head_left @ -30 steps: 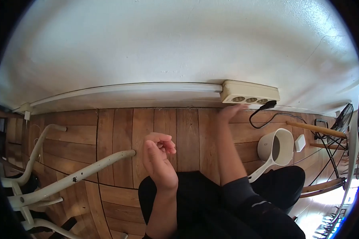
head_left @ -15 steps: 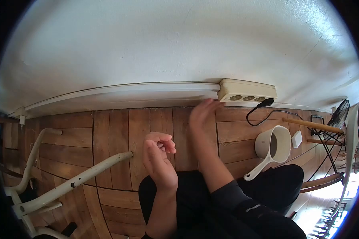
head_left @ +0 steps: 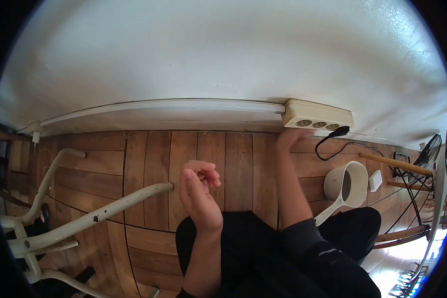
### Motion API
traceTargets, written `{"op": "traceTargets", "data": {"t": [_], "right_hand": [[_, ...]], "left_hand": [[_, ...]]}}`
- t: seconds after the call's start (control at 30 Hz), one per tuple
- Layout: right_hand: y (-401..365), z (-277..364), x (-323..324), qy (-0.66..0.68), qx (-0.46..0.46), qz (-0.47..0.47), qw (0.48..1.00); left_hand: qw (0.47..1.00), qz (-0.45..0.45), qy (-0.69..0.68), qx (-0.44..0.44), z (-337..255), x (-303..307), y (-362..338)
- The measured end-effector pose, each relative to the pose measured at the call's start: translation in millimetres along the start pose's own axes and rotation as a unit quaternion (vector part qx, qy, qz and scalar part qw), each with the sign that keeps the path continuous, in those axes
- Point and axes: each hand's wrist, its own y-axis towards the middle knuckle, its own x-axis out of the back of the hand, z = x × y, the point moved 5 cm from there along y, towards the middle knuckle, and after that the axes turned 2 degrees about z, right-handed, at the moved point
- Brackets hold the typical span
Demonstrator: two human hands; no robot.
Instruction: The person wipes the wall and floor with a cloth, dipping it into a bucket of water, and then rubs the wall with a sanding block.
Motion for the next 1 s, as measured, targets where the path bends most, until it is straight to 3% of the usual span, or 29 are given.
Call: {"op": "traceTargets", "data": {"t": [0.07, 0.1, 0.13, 0.23, 0.43, 0.5, 0.63, 0.67, 0.7, 0.73, 0.8, 0.83, 0.9, 0.93, 1.0], "right_hand": [[32.6, -31.9, -7.8, 0.233, -0.085, -0.078, 0.966], [46.8, -44.3, -11.2, 0.361, -0.105, -0.129, 0.917], [55.7, -55.4, -12.2, 0.417, -0.116, -0.155, 0.888], [68.4, -54.1, -14.1, 0.425, -0.11, -0.171, 0.882], [23.1, 7.9, -1.4, 0.283, -0.033, -0.144, 0.948], [-5.3, 35.8, 5.6, -0.052, -0.005, -0.057, 0.997], [-70.5, 56.6, 17.3, -0.204, 0.074, -0.102, 0.971], [-80.9, 65.4, 17.7, -0.469, 0.022, -0.108, 0.876], [-91.6, 74.5, 19.5, -0.695, -0.032, -0.105, 0.71], [-101.3, 84.2, 22.0, -0.864, -0.083, -0.091, 0.487], [-116.1, 104.9, 27.3, -0.984, -0.161, -0.043, -0.057], [-121.8, 114.6, 28.9, -0.984, -0.162, -0.044, -0.057], [-133.3, 135.5, 35.9, -0.97, -0.217, -0.107, 0.009], [-142.4, 132.9, 36.8, -0.97, -0.218, -0.108, 0.008], [-170.0, 128.0, 42.1, -0.933, -0.259, -0.244, 0.053]], "left_hand": [[1.0, 0.005, -0.001, 0.0, -2.1, -2.6, 0.2], [1.0, 0.007, -0.002, 0.01, -1.9, -5.0, 0.0], [1.0, 0.01, -0.003, 0.02, -1.1, -6.4, 0.4], [1.0, 0.0, -0.018, 0.024, 1.2, -6.5, 1.7], [0.998, 0.031, -0.044, 0.017, 3.0, -9.7, 4.2], [0.999, 0.023, -0.039, 0.014, 1.5, -4.0, 4.7], [0.999, 0.013, -0.046, 0.004, -1.8, -1.6, 4.5], [0.999, 0.012, -0.047, 0.003, -1.9, -2.5, 4.8], [0.999, 0.012, -0.04, -0.001, -1.1, -3.6, 5.3], [0.999, 0.013, -0.033, -0.004, -0.9, -4.3, 5.7], [0.999, 0.006, -0.031, -0.002, -1.7, -3.1, 5.7], [1.0, -0.002, -0.029, 0.001, -1.9, -1.2, 5.6], [0.999, -0.013, -0.033, -0.003, -3.3, 2.5, 7.1], [0.999, -0.022, -0.038, -0.006, -4.1, 4.9, 7.8], [0.998, -0.036, -0.046, -0.012, -4.6, 10.0, 9.6]]}}
